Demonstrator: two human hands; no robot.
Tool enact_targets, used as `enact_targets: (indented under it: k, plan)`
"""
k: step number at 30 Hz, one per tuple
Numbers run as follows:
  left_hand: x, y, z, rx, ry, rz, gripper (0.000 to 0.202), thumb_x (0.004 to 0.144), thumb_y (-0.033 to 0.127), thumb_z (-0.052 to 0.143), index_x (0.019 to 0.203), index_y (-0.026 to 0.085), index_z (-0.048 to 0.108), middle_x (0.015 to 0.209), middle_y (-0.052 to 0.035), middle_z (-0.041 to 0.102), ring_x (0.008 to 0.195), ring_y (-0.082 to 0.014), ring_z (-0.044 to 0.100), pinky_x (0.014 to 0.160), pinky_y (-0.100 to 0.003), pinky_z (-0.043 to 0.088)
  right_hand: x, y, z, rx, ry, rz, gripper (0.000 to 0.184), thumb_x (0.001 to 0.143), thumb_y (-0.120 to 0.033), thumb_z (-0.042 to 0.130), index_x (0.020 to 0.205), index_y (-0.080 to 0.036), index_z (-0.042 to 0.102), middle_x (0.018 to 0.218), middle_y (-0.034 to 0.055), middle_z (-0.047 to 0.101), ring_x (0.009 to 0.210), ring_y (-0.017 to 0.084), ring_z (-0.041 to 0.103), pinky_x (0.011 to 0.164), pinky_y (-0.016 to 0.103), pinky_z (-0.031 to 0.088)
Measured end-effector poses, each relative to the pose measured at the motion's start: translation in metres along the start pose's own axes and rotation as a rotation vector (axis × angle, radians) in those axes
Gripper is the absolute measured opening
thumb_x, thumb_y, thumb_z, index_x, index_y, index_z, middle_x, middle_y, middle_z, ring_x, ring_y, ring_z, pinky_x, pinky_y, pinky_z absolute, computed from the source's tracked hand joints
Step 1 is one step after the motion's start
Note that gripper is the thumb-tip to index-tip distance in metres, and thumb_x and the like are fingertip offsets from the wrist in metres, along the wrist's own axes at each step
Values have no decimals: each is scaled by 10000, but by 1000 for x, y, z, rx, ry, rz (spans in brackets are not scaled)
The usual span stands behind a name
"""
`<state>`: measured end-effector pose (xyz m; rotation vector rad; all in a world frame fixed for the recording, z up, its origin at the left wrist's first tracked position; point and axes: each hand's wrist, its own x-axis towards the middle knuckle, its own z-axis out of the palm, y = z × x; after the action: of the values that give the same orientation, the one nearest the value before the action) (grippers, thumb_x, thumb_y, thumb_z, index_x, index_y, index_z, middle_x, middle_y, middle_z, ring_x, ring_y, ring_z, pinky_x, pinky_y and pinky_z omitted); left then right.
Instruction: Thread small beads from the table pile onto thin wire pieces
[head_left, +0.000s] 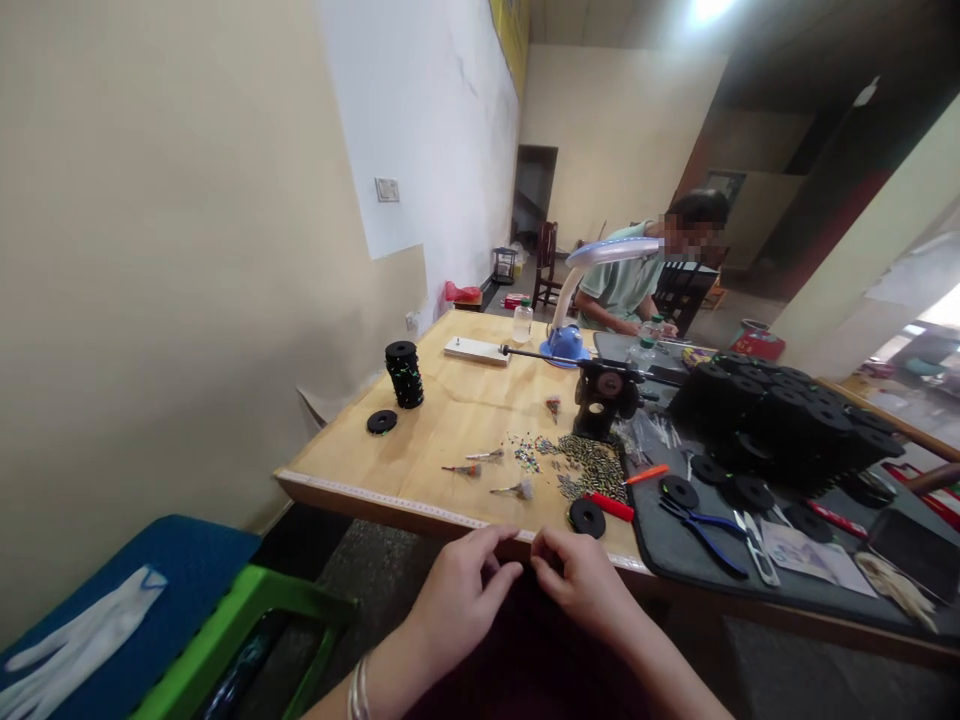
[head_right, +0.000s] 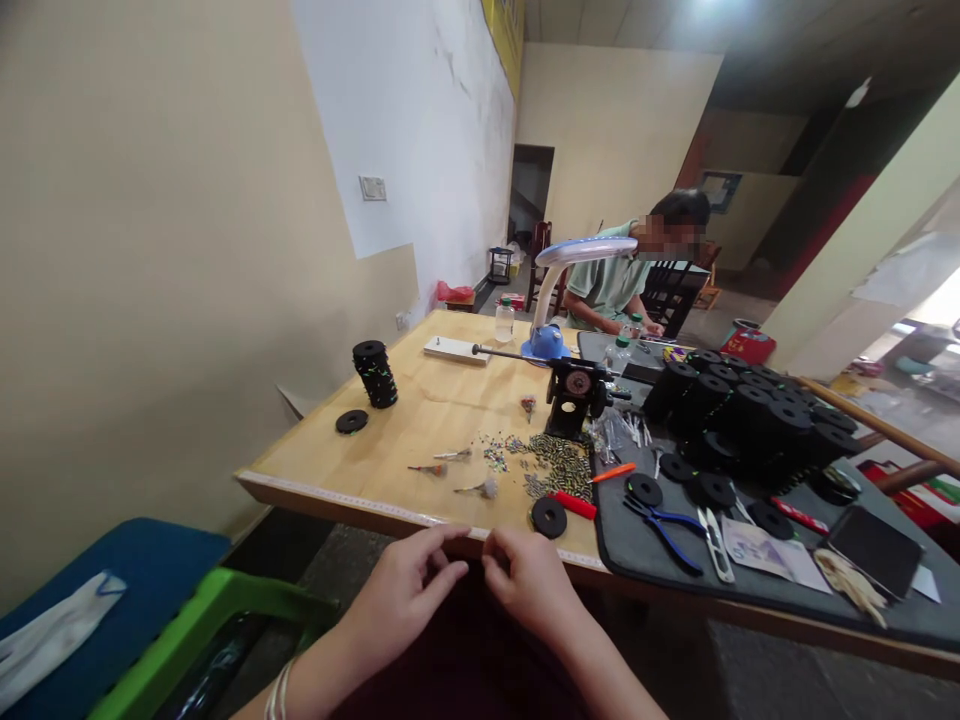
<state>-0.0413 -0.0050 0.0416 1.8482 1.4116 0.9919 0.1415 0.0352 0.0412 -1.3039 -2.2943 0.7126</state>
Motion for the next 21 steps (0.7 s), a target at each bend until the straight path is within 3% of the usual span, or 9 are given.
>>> enact_targets:
  k: [2, 5, 12, 21]
  plan:
    - [1, 9, 9, -179, -137, -54, 190, 820, 206, 532, 971, 174, 643, 769, -29, 671, 641, -144, 574, 604, -228, 448, -11, -5, -1, 68, 12, -18, 117, 787, -141, 502, 706, -183, 575, 660, -6, 620, 609, 135, 533, 575, 210, 353]
    - [-1, 12, 20, -264, -214, -107, 135, 823, 225, 515, 778, 150, 617, 659, -5, 594, 598, -128, 498, 558, -216, 382, -29, -9, -2, 134, 18, -18, 101, 811, -151, 501, 750, -184, 574, 687, -6, 616, 618, 131, 525, 584, 210, 363]
    - [-13, 6, 31, -360, -253, -178, 165, 829, 264, 500, 701, 162, 518, 583, 50, 414, 560, -108, 360, 532, -221, 304, -60, -8, 5, 297, 63, 54, 140, 791, -98, 479, 866, -186, 559, 726, -11, 590, 642, 125, 520, 600, 204, 385]
    - [-16, 9, 35, -448, -226, -220, 172, 824, 276, 509, 694, 164, 512, 641, 29, 455, 609, -119, 396, 580, -224, 348, -66, -7, 17, 310, 150, 155, 125, 731, -71, 479, 717, -185, 527, 643, -25, 555, 577, 114, 478, 548, 207, 346]
